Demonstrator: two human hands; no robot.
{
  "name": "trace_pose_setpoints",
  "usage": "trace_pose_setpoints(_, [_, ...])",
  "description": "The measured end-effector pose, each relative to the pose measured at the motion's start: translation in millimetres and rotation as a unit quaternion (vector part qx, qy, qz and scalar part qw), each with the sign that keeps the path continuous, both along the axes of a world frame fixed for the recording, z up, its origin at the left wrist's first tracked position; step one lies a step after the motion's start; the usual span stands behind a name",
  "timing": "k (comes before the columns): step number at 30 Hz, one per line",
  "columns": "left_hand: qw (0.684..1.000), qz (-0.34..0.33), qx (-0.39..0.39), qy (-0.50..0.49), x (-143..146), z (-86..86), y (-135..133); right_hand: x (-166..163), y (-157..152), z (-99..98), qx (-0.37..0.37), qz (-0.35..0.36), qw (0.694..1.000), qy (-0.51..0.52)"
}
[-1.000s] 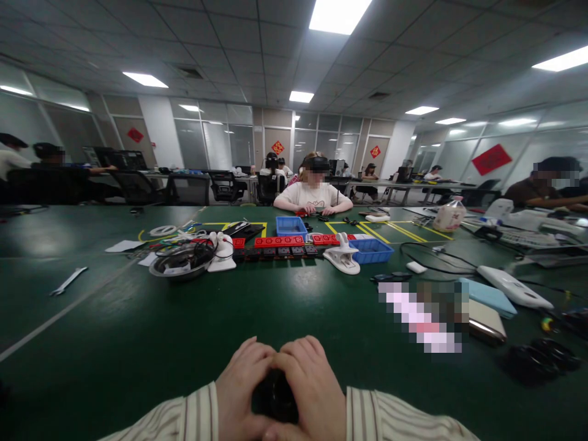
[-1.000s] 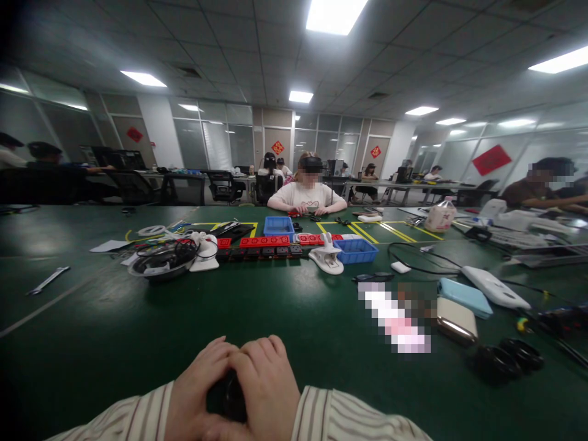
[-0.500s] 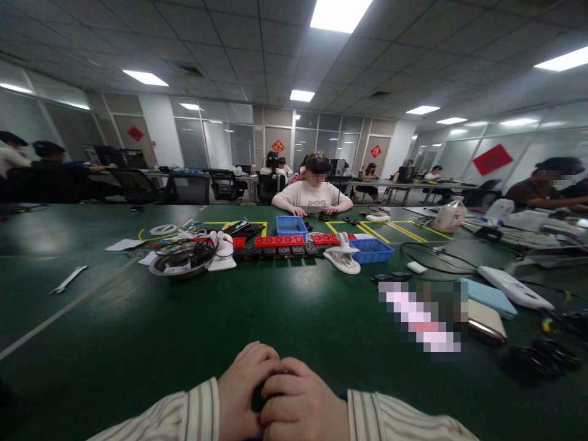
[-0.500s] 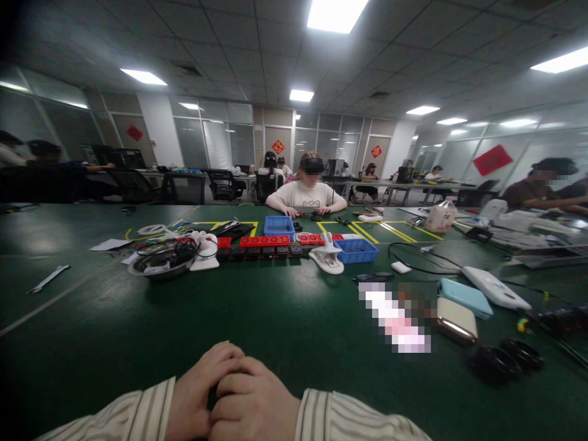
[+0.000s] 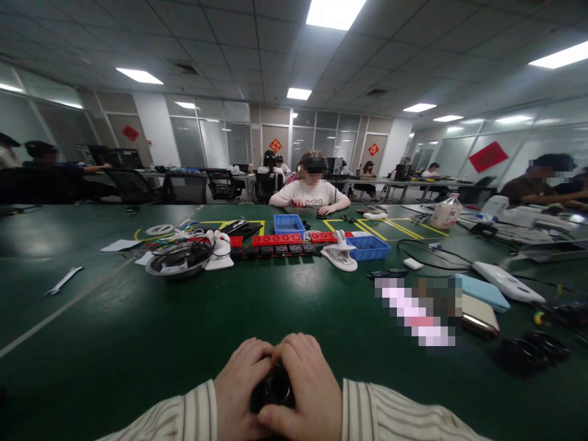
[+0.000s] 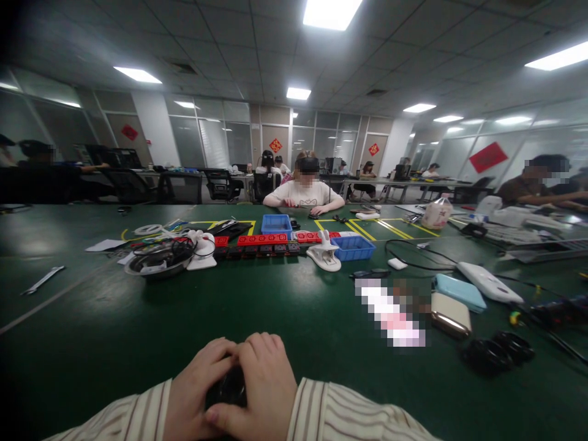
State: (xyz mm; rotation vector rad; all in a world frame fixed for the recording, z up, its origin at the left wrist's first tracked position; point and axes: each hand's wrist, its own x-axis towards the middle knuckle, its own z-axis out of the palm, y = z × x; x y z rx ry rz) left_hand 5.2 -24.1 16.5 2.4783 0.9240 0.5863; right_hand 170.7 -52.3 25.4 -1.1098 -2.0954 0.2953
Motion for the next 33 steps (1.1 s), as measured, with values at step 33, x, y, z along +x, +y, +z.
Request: trace_pose_setpoints(33, [0.999, -0.039, -0.034, -0.003, -4, -1.9, 9, 3, 1, 0.7, -0.016, 0.067, 0.998, 0.014])
